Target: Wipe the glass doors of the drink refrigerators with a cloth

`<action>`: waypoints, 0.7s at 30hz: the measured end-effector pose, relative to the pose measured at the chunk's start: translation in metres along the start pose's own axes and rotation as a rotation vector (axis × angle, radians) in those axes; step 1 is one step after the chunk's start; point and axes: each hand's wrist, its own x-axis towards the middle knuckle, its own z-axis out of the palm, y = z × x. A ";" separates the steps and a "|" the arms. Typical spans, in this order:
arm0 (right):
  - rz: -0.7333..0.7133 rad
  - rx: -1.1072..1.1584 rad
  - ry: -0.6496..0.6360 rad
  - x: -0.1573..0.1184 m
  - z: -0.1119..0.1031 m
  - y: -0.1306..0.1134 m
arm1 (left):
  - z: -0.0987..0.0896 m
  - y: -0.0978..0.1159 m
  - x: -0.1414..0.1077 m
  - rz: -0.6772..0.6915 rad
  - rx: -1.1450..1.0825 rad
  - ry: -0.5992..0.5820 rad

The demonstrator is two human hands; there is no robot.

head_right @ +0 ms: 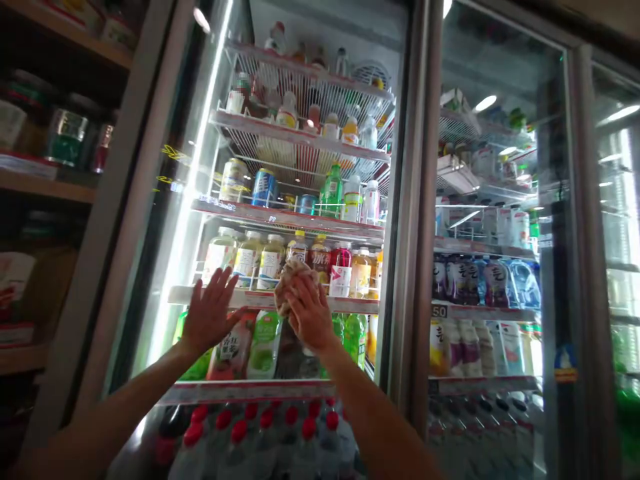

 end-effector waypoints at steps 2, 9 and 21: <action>0.086 -0.069 0.066 -0.010 -0.012 0.025 | -0.001 0.001 0.000 0.001 -0.002 0.002; 0.456 -0.159 0.330 -0.015 -0.032 0.077 | -0.003 0.005 0.001 -0.062 -0.042 -0.061; 0.416 -0.172 0.346 -0.030 -0.034 0.093 | -0.001 0.004 0.000 -0.010 0.042 -0.036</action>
